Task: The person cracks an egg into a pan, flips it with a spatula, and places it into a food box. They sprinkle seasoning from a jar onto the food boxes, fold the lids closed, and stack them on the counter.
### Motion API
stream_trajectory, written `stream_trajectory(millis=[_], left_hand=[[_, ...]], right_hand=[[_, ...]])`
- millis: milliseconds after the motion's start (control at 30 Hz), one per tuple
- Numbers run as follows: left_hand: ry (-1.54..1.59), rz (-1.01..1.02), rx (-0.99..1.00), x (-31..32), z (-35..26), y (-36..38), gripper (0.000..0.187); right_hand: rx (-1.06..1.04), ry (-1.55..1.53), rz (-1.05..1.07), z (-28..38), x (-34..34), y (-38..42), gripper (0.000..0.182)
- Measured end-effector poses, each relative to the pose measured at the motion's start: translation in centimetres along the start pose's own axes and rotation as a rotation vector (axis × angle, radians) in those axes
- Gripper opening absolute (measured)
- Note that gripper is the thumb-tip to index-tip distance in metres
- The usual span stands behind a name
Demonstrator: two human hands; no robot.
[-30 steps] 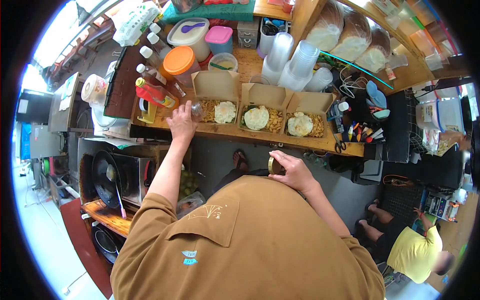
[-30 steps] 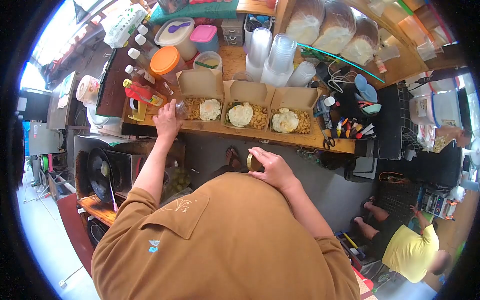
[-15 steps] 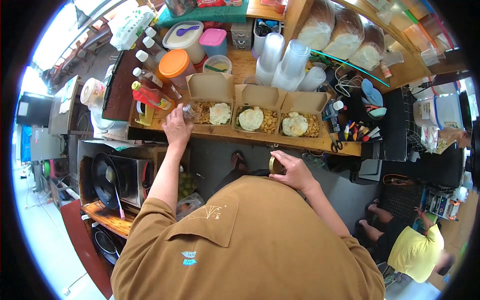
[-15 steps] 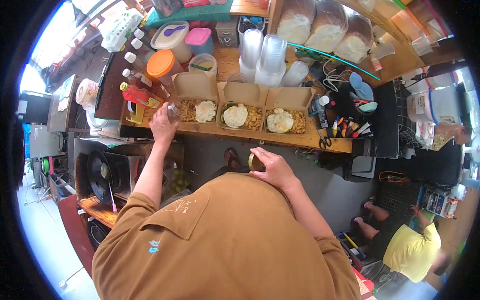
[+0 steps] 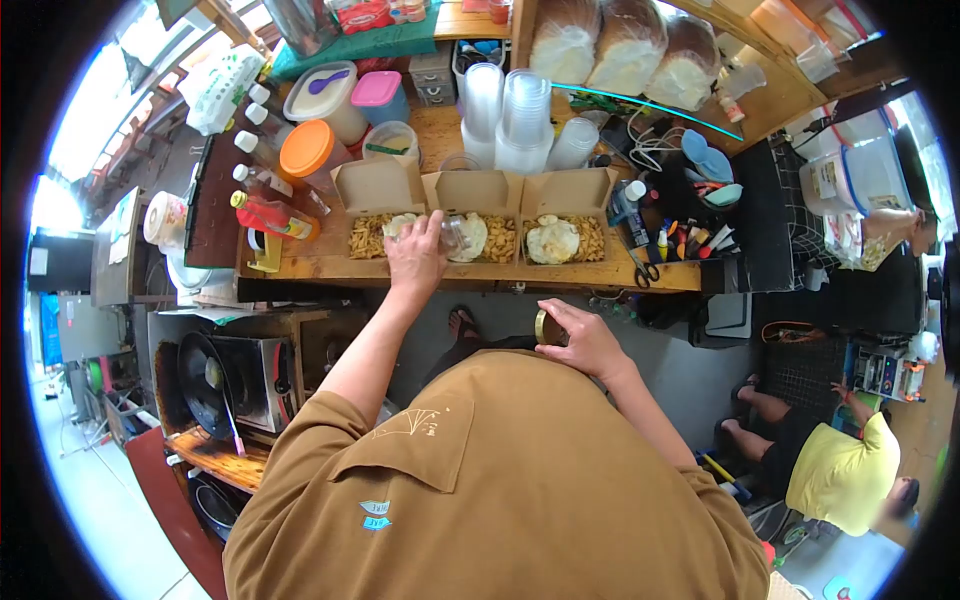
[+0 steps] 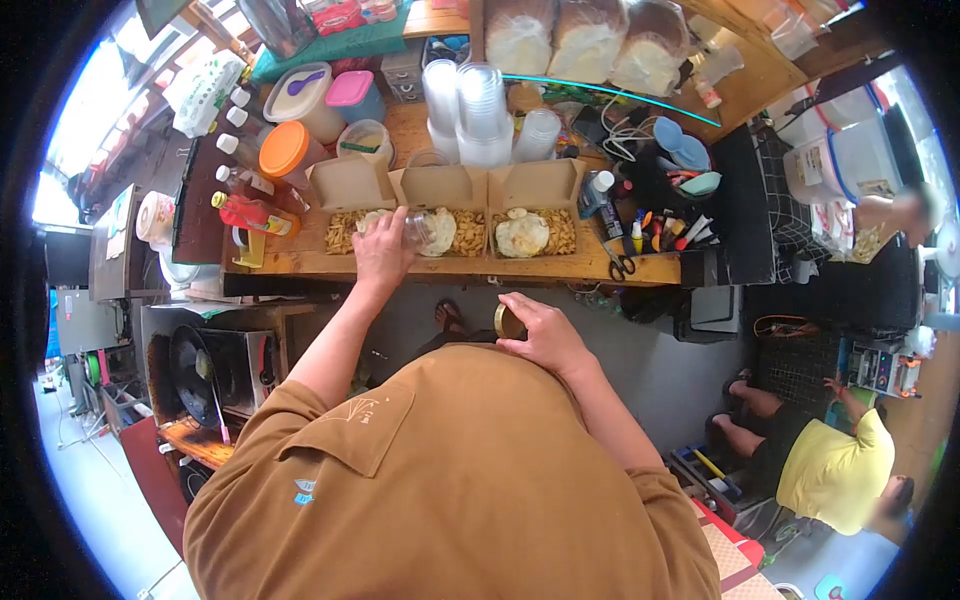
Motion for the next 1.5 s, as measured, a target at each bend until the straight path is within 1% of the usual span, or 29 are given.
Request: stream_trajectory(millis=[33,67,167,200,333,400,433,500,567,733,767,833,900,967,1100,1167,1200,1267,1500], left_hand=[[-0.029,-0.002,-0.037,0.2,0.0,-0.2,0.074],[0.003,-0.046,-0.032,0.3,0.3,-0.2,0.073],[-0.051,-0.047,-0.06,0.2,0.5,-0.5,0.075],[-0.075,0.007,-0.06,0.3,0.6,-0.6,0.075],[-0.119,-0.01,-0.052,0.0,0.2,-0.6,0.075],[-0.136,0.056,-0.087,-0.1,0.4,-0.7,0.075],[-0.137,0.056,-0.09,-0.3,0.7,-0.7,0.075],[-0.162,0.094,-0.169,-0.5,1.4,-0.5,0.075],[-0.162,0.102,-0.178,-0.5,1.9,0.2,0.075],[-0.119,0.033,-0.143,-0.6,1.2,0.6,0.073],[-0.118,0.035,-0.145,-0.5,0.7,0.4,0.073],[-0.112,0.04,-0.076,-0.7,-0.8,-0.4,0.072],[-0.094,0.068,-0.073,-0.9,-2.0,-1.1,0.072],[-0.089,-0.048,-0.06,-1.0,-2.8,-1.6,0.07],[-0.104,0.014,-0.067,0.2,-3.2,-1.6,0.069],[-0.065,-0.165,-0.057,0.3,-3.4,-1.5,0.068],[-0.063,-0.163,-0.053,0.4,-3.5,-1.5,0.068],[-0.101,0.04,-0.081,0.8,-3.5,-1.2,0.068],[-0.05,-0.091,-0.07,0.6,-3.6,-0.8,0.07]], right_hand=[[0.005,0.005,-0.013,-0.2,-0.3,0.4,0.07],[0.008,0.004,-0.019,-0.5,-0.6,0.8,0.07],[0.028,-0.004,-0.042,-1.1,-1.0,2.1,0.07],[0.04,-0.018,-0.039,-1.1,-1.2,2.3,0.069],[0.044,-0.024,-0.052,-1.4,-2.2,2.9,0.067],[0.05,-0.023,-0.052,-2.1,-2.5,3.2,0.067],[0.052,-0.019,-0.054,-2.4,-2.8,3.3,0.067],[0.063,-0.025,-0.05,-2.6,-3.3,3.5,0.067],[0.072,-0.029,-0.04,-2.9,-3.8,3.6,0.067],[0.079,0.006,-0.025,-3.7,-3.9,3.8,0.068],[0.079,0.007,-0.021,-3.8,-3.9,3.9,0.068],[0.09,-0.007,0.004,-3.6,-4.1,3.7,0.069],[0.076,0.001,0.0,-3.8,-4.2,3.7,0.069],[0.065,0.008,-0.006,-3.9,-4.5,3.8,0.069],[0.104,-0.003,0.002,-3.5,-5.1,4.1,0.068],[0.123,0.0,-0.003,-3.6,-5.2,4.5,0.068],[0.119,-0.003,-0.011,-3.9,-5.2,4.8,0.068],[0.111,-0.007,-0.015,-4.1,-5.0,5.2,0.068],[0.135,-0.013,-0.041,-4.5,-5.3,6.0,0.067]])
Point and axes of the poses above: each hand's wrist, its own y-axis away from the middle knuckle, its own x-axis out of the palm, z = x × y, the point moved 1 cm from there along -y, towards the middle knuckle, and after that the axes turned 15 degrees about -y, right-handed, at the moved point
